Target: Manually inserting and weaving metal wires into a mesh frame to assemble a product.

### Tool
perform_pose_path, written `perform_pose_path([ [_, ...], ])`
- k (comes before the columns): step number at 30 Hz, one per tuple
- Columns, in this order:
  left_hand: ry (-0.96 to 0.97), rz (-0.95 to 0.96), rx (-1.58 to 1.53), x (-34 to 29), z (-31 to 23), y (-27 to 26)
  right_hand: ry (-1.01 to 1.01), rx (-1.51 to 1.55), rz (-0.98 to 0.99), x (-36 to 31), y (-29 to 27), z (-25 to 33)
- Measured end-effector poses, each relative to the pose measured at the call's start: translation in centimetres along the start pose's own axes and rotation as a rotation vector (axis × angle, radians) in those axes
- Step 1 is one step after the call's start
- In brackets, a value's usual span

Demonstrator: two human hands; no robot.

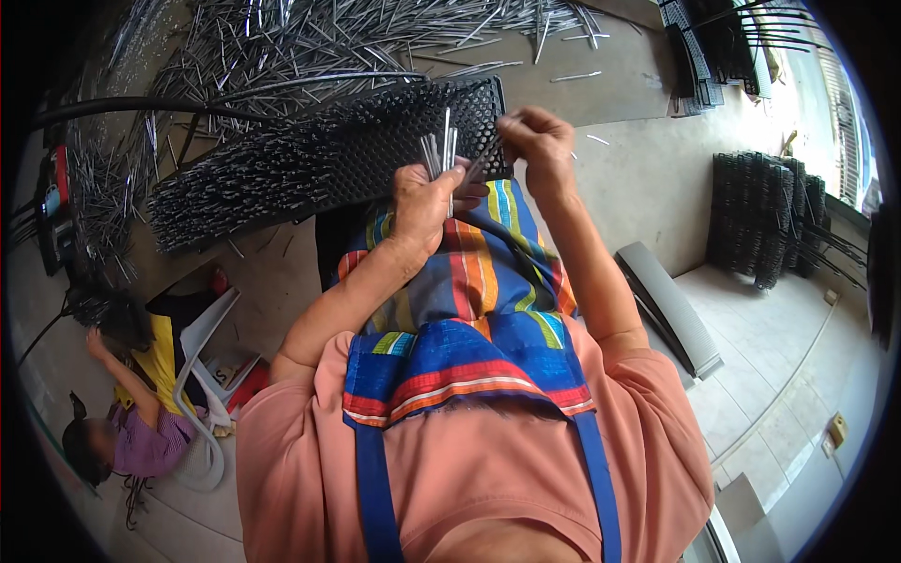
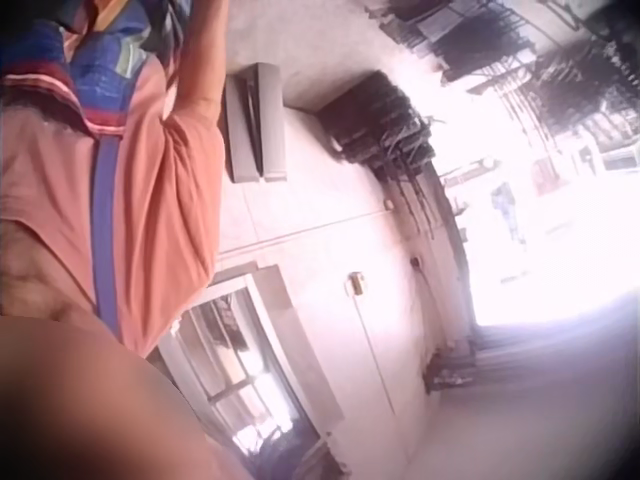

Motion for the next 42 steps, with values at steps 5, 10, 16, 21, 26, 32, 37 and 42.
perform_pose_path([
  [5, -0.109, -0.089, 0.041, -0.5, 0.3, -0.9, -0.463, -0.02, -0.406, 0.7, -3.3, 5.2],
  [10, -0.132, -0.085, 0.016, -0.5, 0.3, -0.3, -0.939, -0.543, -0.382, 0.7, -0.9, 8.8],
  [16, -0.126, -0.078, -0.027, -0.4, 0.6, -0.5, -0.923, -0.54, -0.311, 1.6, -1.1, 8.5],
  [21, -0.097, -0.085, -0.021, -0.2, 0.3, -0.5, -0.927, -0.605, -0.322, 2.0, -0.4, 8.7],
  [26, -0.109, -0.063, -0.018, -0.3, 0.5, -0.3, -0.833, -0.748, -0.304, 2.8, 0.3, 7.8],
  [32, -0.124, -0.088, -0.053, 0.0, 0.7, -0.6, -0.748, -0.978, -0.446, 2.5, 0.8, 6.8],
  [37, -0.127, -0.092, -0.093, 0.0, 0.7, -0.6, -0.693, -1.036, -0.434, 2.3, 0.8, 7.5],
  [42, -0.119, -0.07, -0.12, -0.1, 0.7, -0.6, -0.66, -1.107, -0.444, 2.3, 0.9, 7.7],
])
Point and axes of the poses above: each hand's wrist, its own x-axis towards the middle knuckle, its own y-axis out of the palm, z = x × y, the point moved 8 cm from there along x, towards the middle knuckle, and after that the axes turned 9 degrees about -x, right-handed, at the moved point
